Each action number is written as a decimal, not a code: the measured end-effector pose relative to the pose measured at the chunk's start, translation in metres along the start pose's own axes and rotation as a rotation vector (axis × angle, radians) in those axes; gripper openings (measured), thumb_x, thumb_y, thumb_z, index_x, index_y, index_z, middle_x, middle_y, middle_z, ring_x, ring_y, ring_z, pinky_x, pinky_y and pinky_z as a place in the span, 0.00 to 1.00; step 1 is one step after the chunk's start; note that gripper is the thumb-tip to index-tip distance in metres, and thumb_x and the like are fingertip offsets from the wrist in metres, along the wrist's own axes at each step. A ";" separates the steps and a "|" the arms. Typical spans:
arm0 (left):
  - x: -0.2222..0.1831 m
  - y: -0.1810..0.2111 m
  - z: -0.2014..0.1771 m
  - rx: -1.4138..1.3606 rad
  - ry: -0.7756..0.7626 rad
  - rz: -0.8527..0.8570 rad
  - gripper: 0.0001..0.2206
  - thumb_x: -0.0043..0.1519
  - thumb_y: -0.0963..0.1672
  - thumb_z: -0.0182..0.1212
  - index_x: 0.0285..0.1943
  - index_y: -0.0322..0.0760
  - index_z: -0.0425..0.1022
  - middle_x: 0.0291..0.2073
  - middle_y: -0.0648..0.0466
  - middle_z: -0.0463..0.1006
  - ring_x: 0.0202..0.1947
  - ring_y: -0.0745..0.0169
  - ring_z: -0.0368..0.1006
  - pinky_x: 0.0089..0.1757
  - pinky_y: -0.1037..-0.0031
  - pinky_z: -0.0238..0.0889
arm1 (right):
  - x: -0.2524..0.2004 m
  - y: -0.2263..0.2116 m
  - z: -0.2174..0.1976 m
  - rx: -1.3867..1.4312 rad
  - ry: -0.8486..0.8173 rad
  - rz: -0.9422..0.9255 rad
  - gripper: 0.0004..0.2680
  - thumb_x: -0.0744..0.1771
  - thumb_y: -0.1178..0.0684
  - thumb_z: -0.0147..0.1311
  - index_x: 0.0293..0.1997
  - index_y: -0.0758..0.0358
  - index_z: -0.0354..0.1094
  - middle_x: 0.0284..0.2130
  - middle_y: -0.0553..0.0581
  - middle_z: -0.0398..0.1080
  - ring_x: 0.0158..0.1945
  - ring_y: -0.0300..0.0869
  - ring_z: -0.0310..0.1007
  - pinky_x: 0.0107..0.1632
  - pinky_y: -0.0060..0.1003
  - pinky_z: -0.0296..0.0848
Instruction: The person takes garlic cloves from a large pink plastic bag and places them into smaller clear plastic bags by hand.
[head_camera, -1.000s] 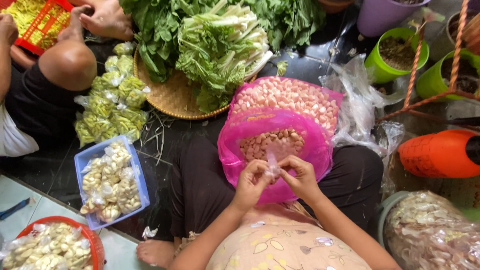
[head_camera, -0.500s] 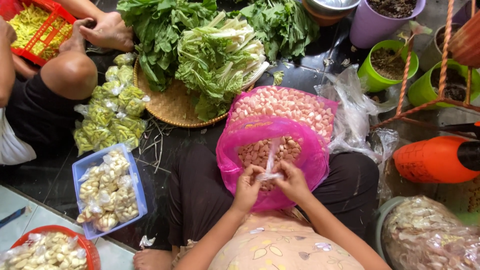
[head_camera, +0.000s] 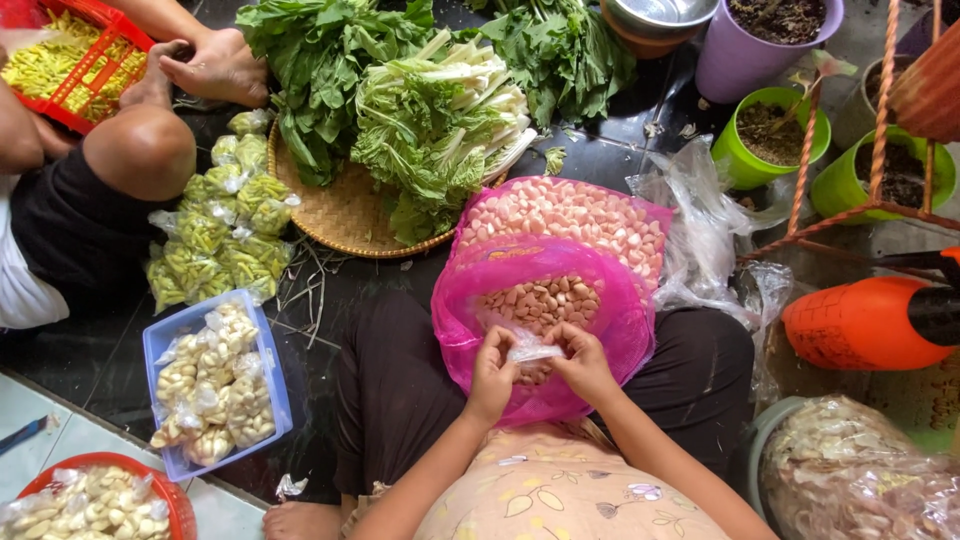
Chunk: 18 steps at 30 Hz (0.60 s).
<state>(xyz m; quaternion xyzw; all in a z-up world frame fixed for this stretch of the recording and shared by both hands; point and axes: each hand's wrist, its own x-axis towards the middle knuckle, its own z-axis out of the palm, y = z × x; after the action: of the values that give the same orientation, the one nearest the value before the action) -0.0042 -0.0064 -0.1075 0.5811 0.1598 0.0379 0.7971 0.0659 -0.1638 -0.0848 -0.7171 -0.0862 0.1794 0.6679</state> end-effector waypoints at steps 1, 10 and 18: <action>0.002 0.012 0.006 -0.001 0.001 0.003 0.10 0.60 0.33 0.52 0.43 0.40 0.68 0.34 0.58 0.73 0.29 0.71 0.72 0.30 0.80 0.75 | -0.002 0.001 0.000 -0.001 -0.002 -0.002 0.10 0.56 0.65 0.68 0.35 0.59 0.75 0.20 0.51 0.72 0.24 0.34 0.67 0.25 0.26 0.62; 0.017 -0.018 -0.006 0.295 0.102 0.140 0.08 0.59 0.35 0.58 0.38 0.41 0.72 0.31 0.49 0.79 0.34 0.59 0.75 0.39 0.70 0.70 | -0.003 -0.001 0.002 0.438 -0.004 0.122 0.11 0.61 0.67 0.59 0.40 0.59 0.63 0.27 0.48 0.67 0.26 0.34 0.69 0.26 0.23 0.63; 0.005 0.006 0.008 0.530 -0.066 0.150 0.17 0.52 0.37 0.60 0.50 0.42 0.68 0.37 0.43 0.80 0.41 0.40 0.79 0.40 0.59 0.73 | 0.011 0.032 0.006 0.325 0.105 0.228 0.05 0.66 0.59 0.58 0.43 0.61 0.66 0.20 0.54 0.72 0.18 0.36 0.70 0.22 0.26 0.68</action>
<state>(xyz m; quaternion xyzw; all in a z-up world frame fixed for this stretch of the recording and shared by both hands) 0.0041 -0.0105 -0.1007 0.7804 0.0946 0.0346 0.6171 0.0701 -0.1573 -0.1181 -0.6135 0.0605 0.2277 0.7537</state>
